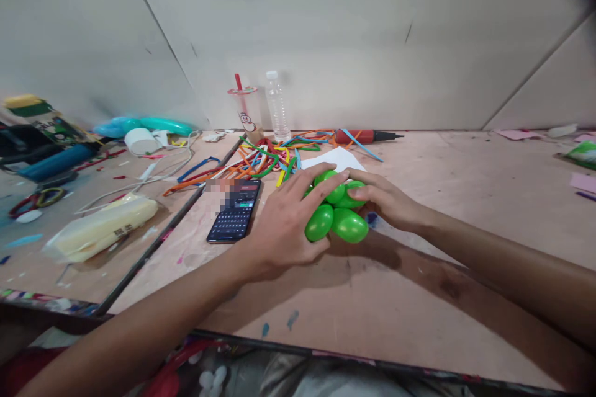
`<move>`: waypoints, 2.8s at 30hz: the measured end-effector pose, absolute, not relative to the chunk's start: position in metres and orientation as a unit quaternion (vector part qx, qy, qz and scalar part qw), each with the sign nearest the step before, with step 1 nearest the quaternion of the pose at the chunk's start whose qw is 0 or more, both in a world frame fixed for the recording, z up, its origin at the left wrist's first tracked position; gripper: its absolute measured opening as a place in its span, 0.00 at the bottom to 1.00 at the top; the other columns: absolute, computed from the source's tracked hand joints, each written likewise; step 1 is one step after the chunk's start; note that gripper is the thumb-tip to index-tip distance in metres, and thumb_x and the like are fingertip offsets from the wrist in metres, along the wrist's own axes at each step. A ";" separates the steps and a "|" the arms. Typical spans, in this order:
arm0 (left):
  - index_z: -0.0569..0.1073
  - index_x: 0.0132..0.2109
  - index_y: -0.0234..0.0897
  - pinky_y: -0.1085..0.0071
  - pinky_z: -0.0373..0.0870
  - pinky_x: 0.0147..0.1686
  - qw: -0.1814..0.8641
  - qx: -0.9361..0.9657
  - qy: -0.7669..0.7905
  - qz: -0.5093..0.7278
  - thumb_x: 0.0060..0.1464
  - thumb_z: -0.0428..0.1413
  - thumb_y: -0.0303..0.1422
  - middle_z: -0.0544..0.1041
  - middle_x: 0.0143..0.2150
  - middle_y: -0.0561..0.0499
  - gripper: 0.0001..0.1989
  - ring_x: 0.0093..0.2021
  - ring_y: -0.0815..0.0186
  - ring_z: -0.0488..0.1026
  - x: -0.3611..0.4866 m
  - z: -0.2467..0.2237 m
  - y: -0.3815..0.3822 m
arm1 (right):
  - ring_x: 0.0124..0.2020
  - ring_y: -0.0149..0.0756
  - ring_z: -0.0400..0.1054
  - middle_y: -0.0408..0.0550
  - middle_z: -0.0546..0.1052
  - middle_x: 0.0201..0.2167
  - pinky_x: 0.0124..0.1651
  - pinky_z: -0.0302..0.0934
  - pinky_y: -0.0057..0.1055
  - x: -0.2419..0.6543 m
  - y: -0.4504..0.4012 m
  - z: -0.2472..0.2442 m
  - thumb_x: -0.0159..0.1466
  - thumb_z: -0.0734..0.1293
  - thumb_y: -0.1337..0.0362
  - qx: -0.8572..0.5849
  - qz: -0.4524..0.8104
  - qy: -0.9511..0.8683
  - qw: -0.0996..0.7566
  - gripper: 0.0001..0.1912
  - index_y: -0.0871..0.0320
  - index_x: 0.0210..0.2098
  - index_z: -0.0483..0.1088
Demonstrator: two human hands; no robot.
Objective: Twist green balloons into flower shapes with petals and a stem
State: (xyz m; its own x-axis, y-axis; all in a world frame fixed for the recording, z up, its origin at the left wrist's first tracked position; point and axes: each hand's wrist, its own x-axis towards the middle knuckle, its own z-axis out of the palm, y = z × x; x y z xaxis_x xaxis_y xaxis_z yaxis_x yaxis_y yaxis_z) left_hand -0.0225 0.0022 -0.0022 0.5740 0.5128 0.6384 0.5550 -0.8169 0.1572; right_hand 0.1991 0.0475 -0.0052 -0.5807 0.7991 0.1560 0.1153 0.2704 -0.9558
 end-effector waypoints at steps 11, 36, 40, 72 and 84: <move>0.56 0.65 0.44 0.53 0.71 0.54 -0.383 -0.676 -0.410 -0.478 0.51 0.64 0.51 0.66 0.64 0.40 0.41 0.59 0.49 0.70 -0.019 -0.005 0.008 | 0.51 0.49 0.69 0.55 0.73 0.52 0.47 0.66 0.43 0.193 0.030 -0.005 0.64 0.68 0.51 -0.362 0.188 -0.810 0.421 0.22 0.55 0.52 0.65; 0.71 0.53 0.37 0.66 0.69 0.52 -0.284 -0.711 -0.393 -0.510 0.51 0.66 0.41 0.76 0.51 0.48 0.24 0.51 0.60 0.72 -0.012 -0.003 0.004 | 0.47 0.43 0.70 0.51 0.76 0.48 0.50 0.64 0.39 0.186 0.021 -0.004 0.66 0.68 0.58 -0.297 0.174 -0.837 0.426 0.21 0.56 0.56 0.68; 0.75 0.47 0.35 0.68 0.71 0.46 -0.295 -0.685 -0.403 -0.530 0.52 0.64 0.35 0.79 0.43 0.50 0.16 0.44 0.63 0.75 -0.010 0.002 0.001 | 0.47 0.42 0.71 0.51 0.77 0.51 0.51 0.64 0.39 0.185 0.017 -0.005 0.65 0.68 0.60 -0.284 0.191 -0.835 0.431 0.22 0.57 0.58 0.68; 0.76 0.47 0.37 0.67 0.70 0.51 -0.418 -0.554 -0.373 -0.615 0.53 0.61 0.37 0.78 0.47 0.49 0.14 0.51 0.60 0.74 -0.014 -0.017 0.015 | 0.56 0.45 0.65 0.49 0.75 0.51 0.60 0.55 0.43 0.197 0.038 -0.005 0.68 0.56 0.64 -0.268 0.320 -0.780 0.466 0.15 0.55 0.48 0.71; 0.66 0.64 0.39 0.57 0.55 0.68 -0.364 -0.658 -0.367 -0.548 0.64 0.50 0.43 0.66 0.68 0.44 0.26 0.69 0.55 0.60 -0.020 -0.019 0.011 | 0.41 0.46 0.69 0.55 0.76 0.42 0.42 0.61 0.38 0.194 0.025 0.002 0.65 0.65 0.62 -0.384 0.134 -0.879 0.249 0.10 0.59 0.44 0.66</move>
State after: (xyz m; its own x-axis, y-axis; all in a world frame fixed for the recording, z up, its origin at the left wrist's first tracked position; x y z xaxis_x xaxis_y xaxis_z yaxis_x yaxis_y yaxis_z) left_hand -0.0202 0.0111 -0.0193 0.1300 0.8817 0.4535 0.0854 -0.4656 0.8808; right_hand 0.1936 0.0254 0.0021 -0.5803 0.7420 0.3356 0.6084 0.6689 -0.4270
